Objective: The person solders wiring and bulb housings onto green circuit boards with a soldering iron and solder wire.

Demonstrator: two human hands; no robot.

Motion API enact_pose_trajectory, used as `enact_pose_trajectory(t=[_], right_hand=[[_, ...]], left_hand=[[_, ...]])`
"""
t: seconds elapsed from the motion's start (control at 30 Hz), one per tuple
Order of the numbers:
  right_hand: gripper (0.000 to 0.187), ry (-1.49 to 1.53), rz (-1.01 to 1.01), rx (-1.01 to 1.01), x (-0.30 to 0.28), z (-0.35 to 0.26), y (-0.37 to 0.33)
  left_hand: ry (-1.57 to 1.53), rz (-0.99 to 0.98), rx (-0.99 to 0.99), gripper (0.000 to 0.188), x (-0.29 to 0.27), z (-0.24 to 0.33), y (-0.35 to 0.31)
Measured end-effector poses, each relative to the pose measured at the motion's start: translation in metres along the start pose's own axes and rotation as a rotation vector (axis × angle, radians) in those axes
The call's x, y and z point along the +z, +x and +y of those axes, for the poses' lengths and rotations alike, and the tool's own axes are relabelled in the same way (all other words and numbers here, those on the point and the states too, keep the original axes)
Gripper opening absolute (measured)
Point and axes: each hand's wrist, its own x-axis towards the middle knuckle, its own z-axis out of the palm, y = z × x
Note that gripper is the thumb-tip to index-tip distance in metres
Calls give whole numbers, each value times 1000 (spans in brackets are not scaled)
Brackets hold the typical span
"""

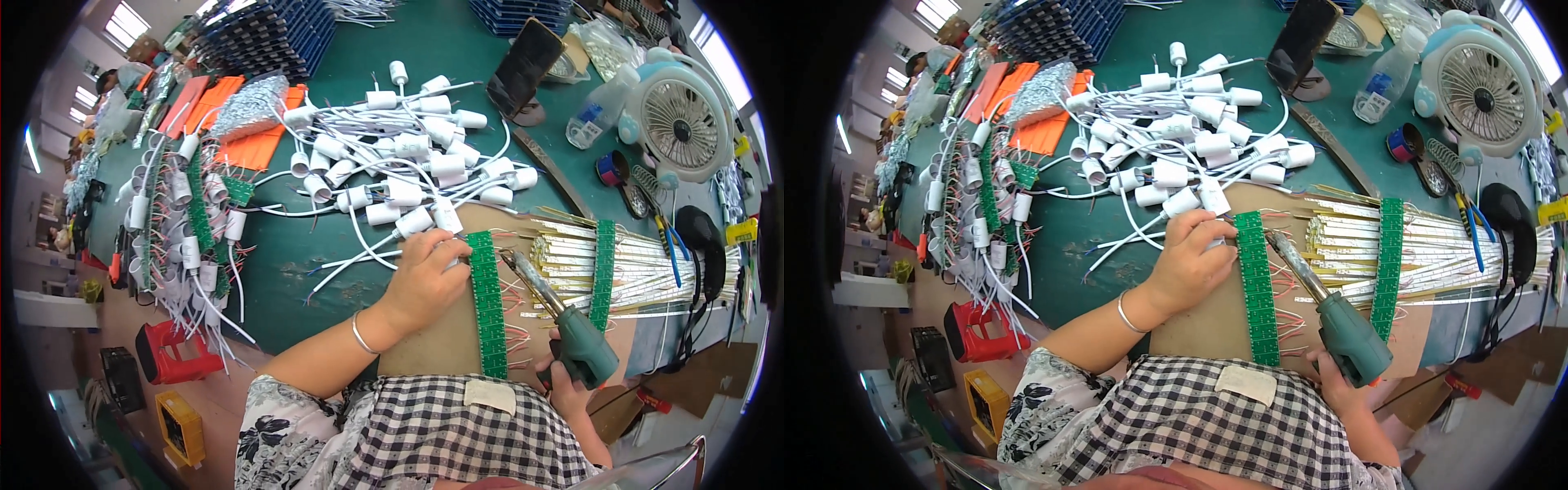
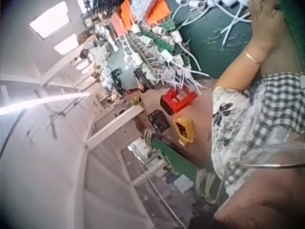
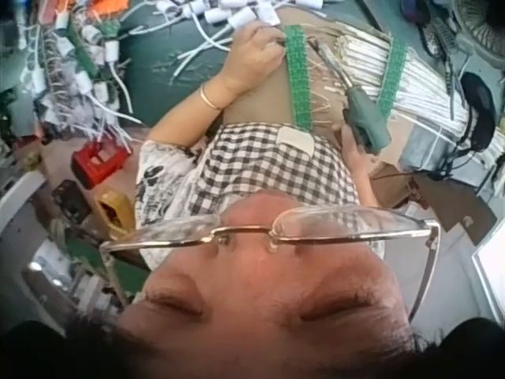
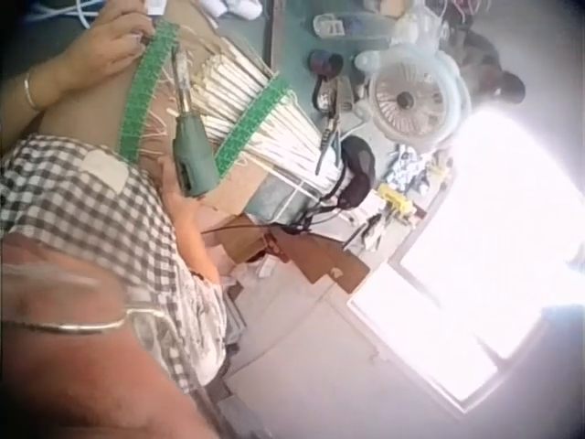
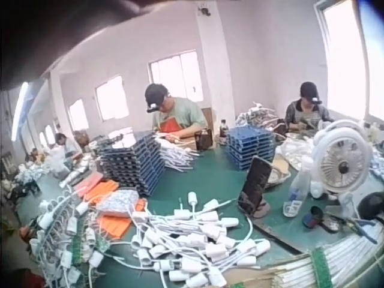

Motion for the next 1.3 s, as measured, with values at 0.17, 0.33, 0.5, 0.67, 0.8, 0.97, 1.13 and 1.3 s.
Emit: enact_pose_trajectory(t=[0.17, 0.33, 0.5, 0.67, 0.8, 0.97, 1.13, 1.3], right_hand=[[43, 62, 11, 31, 0, 0, -4], [43, 130, 24, 56, 1, 1, -3], [44, 136, 20, 69, -1, 6, -1], [43, 97, -3, 63, -4, 7, -4], [43, 95, 65, 98, -3, 9, -4], [45, 96, 99, 108, -7, 19, -2], [25, 232, 177, 97, 4, -5, 7], [44, 183, 66, 101, -3, 6, 2]], left_hand=[[23, -18, 2, 12, -2, 1, 1], [39, -25, -31, 16, -20, 8, 13], [-14, 209, -50, 17, -53, -42, 74], [162, 143, -400, 25, -60, -136, 167], [398, 4, -659, 52, -28, -198, 198], [382, -326, -769, 68, -5, -223, 205], [-445, 347, -611, 47, -24, -246, 209], [-1134, 739, -113, 41, -102, -148, 245]])
